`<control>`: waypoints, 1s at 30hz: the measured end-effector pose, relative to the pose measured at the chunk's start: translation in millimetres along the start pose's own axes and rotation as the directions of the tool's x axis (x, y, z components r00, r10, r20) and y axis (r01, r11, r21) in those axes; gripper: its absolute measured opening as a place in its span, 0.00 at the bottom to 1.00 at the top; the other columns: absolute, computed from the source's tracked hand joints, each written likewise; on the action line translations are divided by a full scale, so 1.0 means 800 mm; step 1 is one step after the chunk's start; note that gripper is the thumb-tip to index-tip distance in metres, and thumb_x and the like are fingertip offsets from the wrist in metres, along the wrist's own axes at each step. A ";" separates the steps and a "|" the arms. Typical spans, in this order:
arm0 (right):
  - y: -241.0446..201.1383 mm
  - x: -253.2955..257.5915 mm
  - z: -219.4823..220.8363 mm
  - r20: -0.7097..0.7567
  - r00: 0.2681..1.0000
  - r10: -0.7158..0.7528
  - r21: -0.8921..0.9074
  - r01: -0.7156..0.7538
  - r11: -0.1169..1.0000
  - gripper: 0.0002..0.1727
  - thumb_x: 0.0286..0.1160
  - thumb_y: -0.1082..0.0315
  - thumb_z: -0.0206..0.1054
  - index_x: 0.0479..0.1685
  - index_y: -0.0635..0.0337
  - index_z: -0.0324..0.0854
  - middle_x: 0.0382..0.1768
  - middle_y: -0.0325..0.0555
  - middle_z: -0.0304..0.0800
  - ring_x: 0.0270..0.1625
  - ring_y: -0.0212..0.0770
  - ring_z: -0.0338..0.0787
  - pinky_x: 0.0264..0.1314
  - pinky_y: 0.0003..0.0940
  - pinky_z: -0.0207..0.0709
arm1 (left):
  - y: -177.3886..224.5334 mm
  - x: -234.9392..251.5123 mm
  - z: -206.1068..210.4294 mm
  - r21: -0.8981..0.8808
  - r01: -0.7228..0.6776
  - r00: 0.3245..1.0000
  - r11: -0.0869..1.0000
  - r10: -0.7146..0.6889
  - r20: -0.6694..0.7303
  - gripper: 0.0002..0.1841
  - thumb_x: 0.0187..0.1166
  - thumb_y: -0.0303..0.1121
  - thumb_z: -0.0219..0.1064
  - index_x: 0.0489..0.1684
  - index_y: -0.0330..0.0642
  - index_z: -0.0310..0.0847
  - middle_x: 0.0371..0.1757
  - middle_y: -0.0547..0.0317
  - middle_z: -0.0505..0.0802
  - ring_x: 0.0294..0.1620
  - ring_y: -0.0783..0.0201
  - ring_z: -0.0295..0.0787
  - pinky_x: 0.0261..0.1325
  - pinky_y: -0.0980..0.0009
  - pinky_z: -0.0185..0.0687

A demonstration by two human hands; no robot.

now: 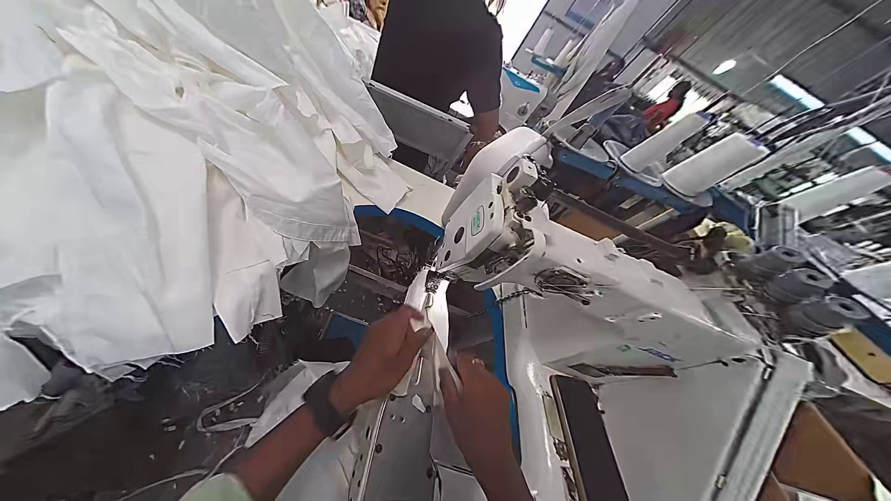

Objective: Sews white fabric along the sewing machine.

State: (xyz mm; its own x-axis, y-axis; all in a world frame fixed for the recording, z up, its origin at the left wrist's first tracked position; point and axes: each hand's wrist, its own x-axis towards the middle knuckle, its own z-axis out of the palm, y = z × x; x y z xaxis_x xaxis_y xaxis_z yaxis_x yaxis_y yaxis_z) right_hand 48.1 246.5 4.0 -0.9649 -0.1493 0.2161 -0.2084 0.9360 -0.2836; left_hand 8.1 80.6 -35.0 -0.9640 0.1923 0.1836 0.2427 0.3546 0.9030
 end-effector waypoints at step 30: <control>-0.038 -0.022 -0.061 0.673 0.739 0.022 -0.209 0.161 0.965 0.18 0.84 0.64 0.60 0.41 0.74 0.87 0.31 0.68 0.91 0.40 0.71 0.93 0.42 0.69 0.80 | 0.007 -0.079 -0.014 -0.038 -0.023 0.990 0.999 0.028 0.139 0.13 0.82 0.34 0.65 0.39 0.28 0.85 0.20 0.39 0.87 0.24 0.40 0.90 0.30 0.44 0.80</control>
State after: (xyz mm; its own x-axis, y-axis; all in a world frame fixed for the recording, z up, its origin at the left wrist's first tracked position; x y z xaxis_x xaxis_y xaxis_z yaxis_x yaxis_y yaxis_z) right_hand 79.2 235.9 54.2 -0.8254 -0.3043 -0.4755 -0.3232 0.9453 -0.0440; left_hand 69.5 60.3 -37.4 -0.9324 0.3274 0.1528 0.2602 0.3153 0.9126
